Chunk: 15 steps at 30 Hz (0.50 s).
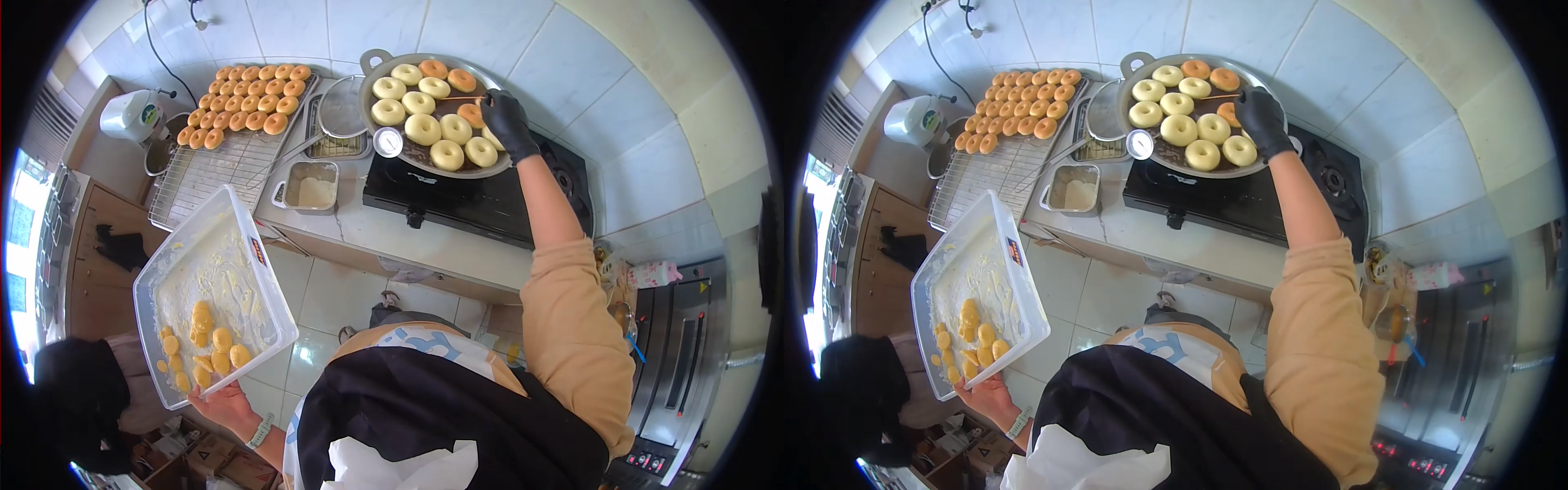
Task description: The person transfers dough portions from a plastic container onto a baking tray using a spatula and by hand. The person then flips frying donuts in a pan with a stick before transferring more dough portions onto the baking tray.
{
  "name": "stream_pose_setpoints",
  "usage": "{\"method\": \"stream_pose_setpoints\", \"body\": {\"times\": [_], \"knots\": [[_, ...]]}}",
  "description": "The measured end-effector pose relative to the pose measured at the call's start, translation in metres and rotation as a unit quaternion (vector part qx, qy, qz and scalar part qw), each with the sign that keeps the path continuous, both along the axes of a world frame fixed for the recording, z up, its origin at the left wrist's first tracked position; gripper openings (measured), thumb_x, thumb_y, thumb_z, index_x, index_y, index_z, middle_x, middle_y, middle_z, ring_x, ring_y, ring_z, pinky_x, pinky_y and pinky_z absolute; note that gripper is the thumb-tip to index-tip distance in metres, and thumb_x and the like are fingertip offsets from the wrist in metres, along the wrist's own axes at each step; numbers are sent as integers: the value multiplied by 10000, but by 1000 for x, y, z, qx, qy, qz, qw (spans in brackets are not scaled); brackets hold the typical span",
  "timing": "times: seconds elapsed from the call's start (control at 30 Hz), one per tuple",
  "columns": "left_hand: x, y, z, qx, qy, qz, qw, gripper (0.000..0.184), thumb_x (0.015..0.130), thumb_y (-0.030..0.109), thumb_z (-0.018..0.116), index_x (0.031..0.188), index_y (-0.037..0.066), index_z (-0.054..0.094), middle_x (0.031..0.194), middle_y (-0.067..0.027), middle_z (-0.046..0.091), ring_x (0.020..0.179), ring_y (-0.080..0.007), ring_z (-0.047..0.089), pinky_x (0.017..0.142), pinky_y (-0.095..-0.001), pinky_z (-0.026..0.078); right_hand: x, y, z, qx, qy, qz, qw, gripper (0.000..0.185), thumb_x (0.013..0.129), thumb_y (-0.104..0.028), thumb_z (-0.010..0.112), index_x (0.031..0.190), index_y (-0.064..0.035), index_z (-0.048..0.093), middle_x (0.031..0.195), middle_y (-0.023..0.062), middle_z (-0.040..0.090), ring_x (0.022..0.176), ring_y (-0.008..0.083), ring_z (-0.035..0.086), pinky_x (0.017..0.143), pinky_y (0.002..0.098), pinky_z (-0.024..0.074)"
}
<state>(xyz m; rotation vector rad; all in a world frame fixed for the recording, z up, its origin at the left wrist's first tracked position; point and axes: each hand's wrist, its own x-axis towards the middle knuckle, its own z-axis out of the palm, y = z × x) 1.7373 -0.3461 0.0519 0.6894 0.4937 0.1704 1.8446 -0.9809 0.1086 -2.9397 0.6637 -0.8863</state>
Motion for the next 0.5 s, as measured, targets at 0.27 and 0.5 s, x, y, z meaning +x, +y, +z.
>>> {"method": "stream_pose_setpoints", "body": {"times": [0.27,0.5], "knots": [[-3,3,-8,17,-30,-9,999,628,775,286,505,1307,29,289,1274,-157,428,1106,-287,498,859,-411,488,19,1,24,-60,-81,-52,993,173,791,-223,516,842,-82,601,833,125,603,767,297,604,679,401,491],[-3,2,-3,-12,-19,-13,1000,627,773,289,498,1284,-18,304,1259,-171,437,1100,-290,501,869,-415,479,27,11,41,-97,0,-75,992,191,773,-236,534,810,-69,618,851,134,612,778,296,609,688,397,492]]}}
